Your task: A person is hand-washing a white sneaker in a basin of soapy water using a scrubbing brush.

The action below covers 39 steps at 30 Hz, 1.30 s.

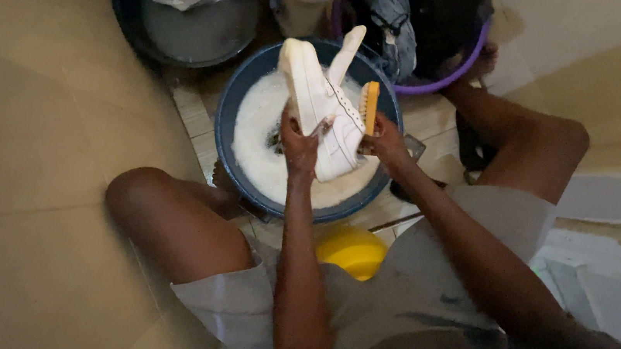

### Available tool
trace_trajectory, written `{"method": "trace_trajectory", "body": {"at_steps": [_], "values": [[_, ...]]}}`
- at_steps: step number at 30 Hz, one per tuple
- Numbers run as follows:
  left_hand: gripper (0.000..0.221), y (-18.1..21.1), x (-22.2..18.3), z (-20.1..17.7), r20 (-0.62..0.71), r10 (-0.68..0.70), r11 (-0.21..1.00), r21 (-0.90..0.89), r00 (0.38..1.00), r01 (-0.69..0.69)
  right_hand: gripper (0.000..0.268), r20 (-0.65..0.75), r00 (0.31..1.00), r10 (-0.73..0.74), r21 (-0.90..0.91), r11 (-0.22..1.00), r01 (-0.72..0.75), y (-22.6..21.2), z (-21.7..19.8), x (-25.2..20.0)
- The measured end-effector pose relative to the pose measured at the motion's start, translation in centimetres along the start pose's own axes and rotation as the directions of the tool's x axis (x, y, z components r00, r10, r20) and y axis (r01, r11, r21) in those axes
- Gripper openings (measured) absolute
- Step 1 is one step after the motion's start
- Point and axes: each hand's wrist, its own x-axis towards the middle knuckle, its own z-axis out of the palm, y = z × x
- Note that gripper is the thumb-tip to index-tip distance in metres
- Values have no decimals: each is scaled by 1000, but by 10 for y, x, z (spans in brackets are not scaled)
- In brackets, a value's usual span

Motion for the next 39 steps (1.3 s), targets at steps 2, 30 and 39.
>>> {"method": "trace_trajectory", "body": {"at_steps": [2, 30, 39], "values": [[106, 23, -5, -5, -78, 107, 936, 345, 991, -74, 52, -59, 992, 115, 39, 993, -113, 13, -2, 1], [56, 9, -4, 12, -83, -339, 668, -723, 937, 178, 55, -217, 971, -101, 435, 881, 188, -25, 47, 42], [35, -27, -7, 3, -253, -531, 526, -847, 809, 81, 36, -43, 987, -158, 61, 985, 160, -13, 82, -21]]}}
